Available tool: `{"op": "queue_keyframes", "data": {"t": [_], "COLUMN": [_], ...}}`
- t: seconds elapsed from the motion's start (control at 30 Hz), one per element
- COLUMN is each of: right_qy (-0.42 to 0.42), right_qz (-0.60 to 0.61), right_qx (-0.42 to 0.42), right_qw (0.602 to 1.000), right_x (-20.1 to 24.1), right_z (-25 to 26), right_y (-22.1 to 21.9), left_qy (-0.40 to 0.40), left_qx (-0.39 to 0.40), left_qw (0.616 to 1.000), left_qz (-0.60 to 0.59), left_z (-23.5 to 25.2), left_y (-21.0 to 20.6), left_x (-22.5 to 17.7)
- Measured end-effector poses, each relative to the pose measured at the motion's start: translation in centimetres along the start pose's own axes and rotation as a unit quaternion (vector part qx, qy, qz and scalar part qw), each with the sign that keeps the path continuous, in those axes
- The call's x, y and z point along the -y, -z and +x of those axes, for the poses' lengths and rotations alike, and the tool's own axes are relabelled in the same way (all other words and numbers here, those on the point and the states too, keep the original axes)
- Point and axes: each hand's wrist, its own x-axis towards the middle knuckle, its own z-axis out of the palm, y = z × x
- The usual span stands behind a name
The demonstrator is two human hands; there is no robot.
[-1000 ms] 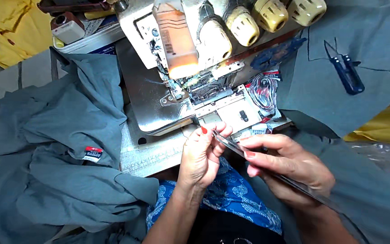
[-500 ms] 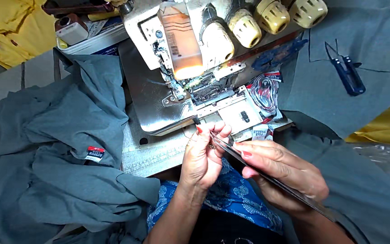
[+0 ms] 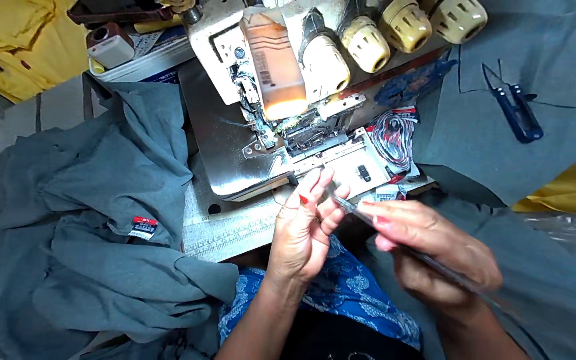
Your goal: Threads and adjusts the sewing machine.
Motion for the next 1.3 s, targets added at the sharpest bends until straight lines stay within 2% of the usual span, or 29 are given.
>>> {"op": "queue_keyframes", "data": {"t": [0.07,0.1,0.17,0.23,0.3,0.4,0.47,0.6,0.67,0.83,1.3], "right_qy": [0.005,0.008,0.007,-0.009,-0.024,-0.034,-0.038,-0.044,-0.046,-0.043,-0.041], "right_qz": [-0.046,-0.065,-0.072,-0.048,-0.024,-0.003,0.004,0.014,0.039,0.062,0.060], "right_qx": [-0.026,-0.028,-0.013,0.008,0.026,0.038,0.042,0.053,0.043,0.046,0.047], "right_qw": [0.999,0.997,0.997,0.999,0.999,0.999,0.998,0.998,0.997,0.996,0.996], "right_x": [-0.9,-1.6,-3.1,-4.5,-5.7,-7.1,-7.7,-8.1,-8.7,-9.3,-9.6], "right_z": [1.0,1.8,3.2,4.3,4.9,5.3,5.3,5.4,5.5,5.5,5.6], "right_y": [0.7,1.0,1.4,1.1,0.6,0.4,0.7,1.4,1.3,1.3,1.0], "left_qy": [-0.058,-0.101,-0.201,-0.292,-0.333,-0.359,-0.364,-0.360,-0.359,-0.366,-0.366], "left_qx": [0.018,0.027,0.041,0.013,-0.015,-0.016,-0.004,0.038,0.055,0.050,0.037], "left_qw": [0.987,0.969,0.912,0.840,0.793,0.752,0.747,0.768,0.756,0.727,0.720], "left_qz": [0.149,0.226,0.356,0.457,0.510,0.553,0.556,0.528,0.545,0.578,0.588], "left_z": [-0.3,-0.5,-0.8,-0.9,-1.0,-1.0,-1.0,-0.5,-0.4,-0.5,-0.5], "left_y": [0.5,1.1,2.5,3.9,5.6,8.2,8.6,8.5,8.6,8.4,8.7], "left_x": [-0.3,-0.4,-0.7,-1.2,-1.6,-2.2,-2.3,-2.4,-2.4,-2.0,-1.8]}}
